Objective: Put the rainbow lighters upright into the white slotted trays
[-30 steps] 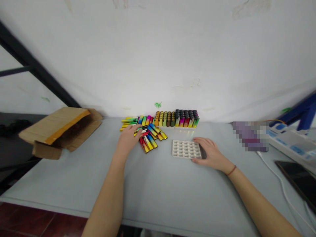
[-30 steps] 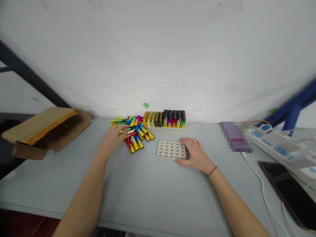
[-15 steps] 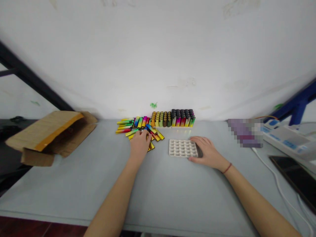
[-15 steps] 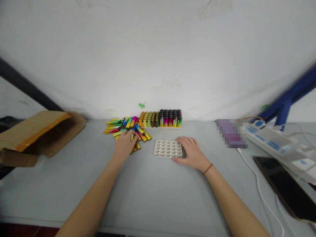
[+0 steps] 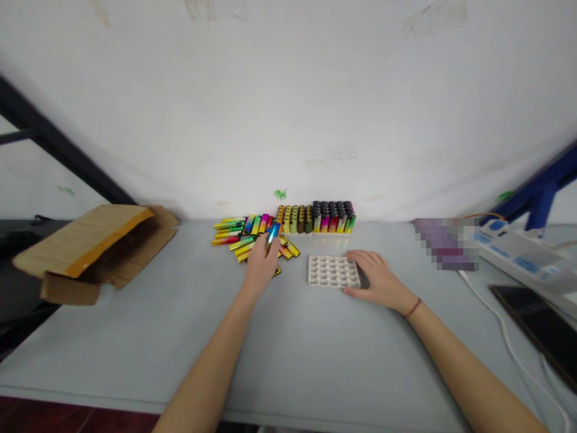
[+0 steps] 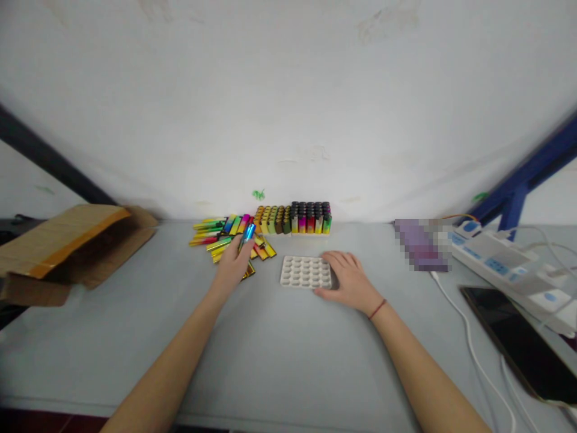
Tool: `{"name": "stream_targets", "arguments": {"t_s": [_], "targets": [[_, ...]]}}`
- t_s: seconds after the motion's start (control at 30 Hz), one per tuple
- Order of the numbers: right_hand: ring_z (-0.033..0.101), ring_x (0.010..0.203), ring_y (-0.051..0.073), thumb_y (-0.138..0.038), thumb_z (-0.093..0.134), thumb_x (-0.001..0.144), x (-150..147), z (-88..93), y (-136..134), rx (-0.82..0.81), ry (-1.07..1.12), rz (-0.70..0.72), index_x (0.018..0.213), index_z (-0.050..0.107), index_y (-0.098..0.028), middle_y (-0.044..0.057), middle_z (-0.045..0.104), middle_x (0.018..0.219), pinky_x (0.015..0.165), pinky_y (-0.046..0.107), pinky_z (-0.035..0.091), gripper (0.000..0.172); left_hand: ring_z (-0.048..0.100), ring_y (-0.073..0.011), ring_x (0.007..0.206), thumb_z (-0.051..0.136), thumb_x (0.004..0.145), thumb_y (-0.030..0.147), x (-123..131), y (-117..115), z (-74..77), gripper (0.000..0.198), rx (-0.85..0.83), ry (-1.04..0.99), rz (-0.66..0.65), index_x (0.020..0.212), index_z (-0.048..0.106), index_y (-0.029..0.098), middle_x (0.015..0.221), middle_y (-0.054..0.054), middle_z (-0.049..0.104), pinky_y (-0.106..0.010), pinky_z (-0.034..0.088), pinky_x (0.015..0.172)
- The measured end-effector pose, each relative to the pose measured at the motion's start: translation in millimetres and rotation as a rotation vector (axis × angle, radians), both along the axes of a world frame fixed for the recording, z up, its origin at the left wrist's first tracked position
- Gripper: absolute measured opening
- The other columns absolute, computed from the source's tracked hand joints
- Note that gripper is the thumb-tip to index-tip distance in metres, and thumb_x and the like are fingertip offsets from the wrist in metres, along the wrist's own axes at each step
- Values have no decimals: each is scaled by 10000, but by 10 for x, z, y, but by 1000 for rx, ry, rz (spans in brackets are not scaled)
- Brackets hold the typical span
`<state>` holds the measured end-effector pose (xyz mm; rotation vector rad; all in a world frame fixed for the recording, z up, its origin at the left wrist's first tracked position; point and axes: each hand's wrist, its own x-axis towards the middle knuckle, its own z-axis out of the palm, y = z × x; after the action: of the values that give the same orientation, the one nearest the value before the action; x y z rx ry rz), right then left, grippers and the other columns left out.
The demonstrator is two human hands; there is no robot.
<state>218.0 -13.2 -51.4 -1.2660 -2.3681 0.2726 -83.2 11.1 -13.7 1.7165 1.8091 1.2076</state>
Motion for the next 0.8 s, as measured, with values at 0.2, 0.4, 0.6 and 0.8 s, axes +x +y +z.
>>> {"name": "stream_targets", "arguments": {"t_s": [0.2, 0.4, 0.6, 0.8], "targets": [[525, 1231, 335, -545, 666, 802, -1, 3, 0, -1, -6, 2, 1317, 513, -199, 152, 594, 1339, 1039, 507, 377, 639, 500, -124, 606, 546, 903, 457, 320, -113, -38, 265, -39, -469, -167, 837, 550, 200, 630, 38, 507, -232, 411, 606], [528, 1230, 338, -534, 676, 795, 2, -8, 7, 5, 10, 9, 1316, 512, -213, 148, 598, 1334, 1038, 515, 378, 634, 568, -108, 623, 609, 842, 427, 433, -153, -55, 255, -23, -718, -272, 838, 482, 206, 699, 28, 582, -243, 460, 631], [529, 1234, 335, -543, 663, 805, 11, -29, 11, 13, -1, 8, 1328, 507, -212, 149, 597, 1337, 1041, 514, 381, 639, 317, -55, 400, 610, 783, 394, 468, -190, 39, 238, -138, -1000, -152, 871, 488, 209, 542, 107, 373, -176, 268, 408], [536, 1223, 338, -545, 669, 797, 16, -47, 12, 19, 0, 4, 1329, 506, -214, 149, 598, 1334, 1033, 517, 389, 647, 305, -55, 343, 402, 854, 627, 435, -187, 112, 486, -289, -1130, -93, 622, 427, 201, 457, 65, 371, -177, 258, 361]]}}
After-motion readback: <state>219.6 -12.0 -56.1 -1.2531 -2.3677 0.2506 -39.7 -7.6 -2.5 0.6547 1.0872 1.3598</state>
